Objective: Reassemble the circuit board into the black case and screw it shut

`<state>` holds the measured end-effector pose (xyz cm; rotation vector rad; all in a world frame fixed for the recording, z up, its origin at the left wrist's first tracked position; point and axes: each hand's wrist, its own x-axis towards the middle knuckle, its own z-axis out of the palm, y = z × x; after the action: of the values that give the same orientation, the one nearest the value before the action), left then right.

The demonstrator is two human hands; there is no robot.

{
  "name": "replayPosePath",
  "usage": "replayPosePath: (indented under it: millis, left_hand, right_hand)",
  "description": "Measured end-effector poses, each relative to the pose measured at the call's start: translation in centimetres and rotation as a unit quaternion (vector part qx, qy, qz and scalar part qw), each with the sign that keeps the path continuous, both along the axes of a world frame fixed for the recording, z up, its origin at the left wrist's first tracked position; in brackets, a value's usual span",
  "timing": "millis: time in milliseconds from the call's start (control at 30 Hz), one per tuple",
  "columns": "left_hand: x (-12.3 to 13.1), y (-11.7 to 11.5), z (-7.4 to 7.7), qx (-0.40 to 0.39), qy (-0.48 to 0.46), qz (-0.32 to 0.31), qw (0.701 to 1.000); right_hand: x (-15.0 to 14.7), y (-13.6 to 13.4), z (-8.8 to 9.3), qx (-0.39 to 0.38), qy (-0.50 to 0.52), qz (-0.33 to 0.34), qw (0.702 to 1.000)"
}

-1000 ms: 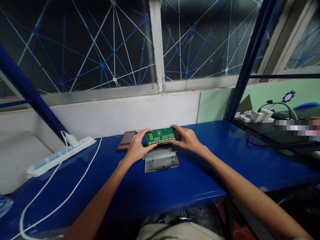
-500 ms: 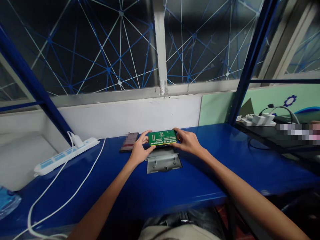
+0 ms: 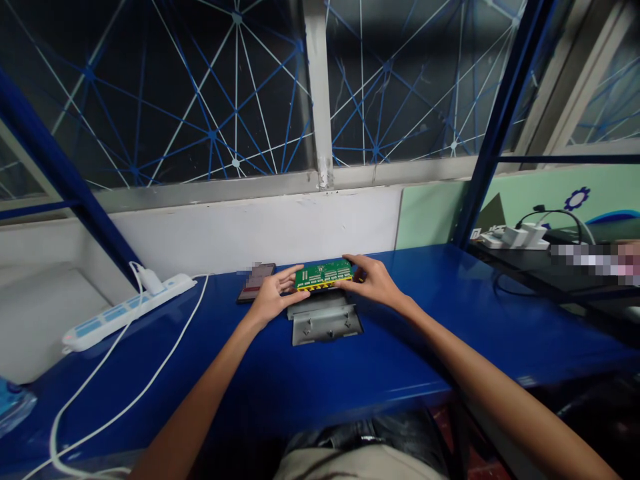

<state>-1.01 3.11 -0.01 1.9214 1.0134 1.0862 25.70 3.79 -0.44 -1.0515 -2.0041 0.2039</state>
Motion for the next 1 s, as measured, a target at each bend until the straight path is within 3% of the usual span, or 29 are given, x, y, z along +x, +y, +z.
replayPosePath:
  millis: [367,633,1000]
  left_hand:
    - [-0.7,-0.5,1.1,-0.031,-0.002,-0.014,0.999]
    - [-0.1,-0.4,1.0,-0.007,0.046,-0.010,0.999]
    - [0.3,-1.0,1.5,-0.043,0.034,0.021,0.998]
  right_hand:
    - [-0.5,-0.5,0.2,-0.062,0.053,0.001,0.997]
    - [-0.6,-1.0,0.5,-0.152,0.124,0.070,0.978]
    - [-0.6,-0.4,0.0,-0.184,0.142,0.103,0.967]
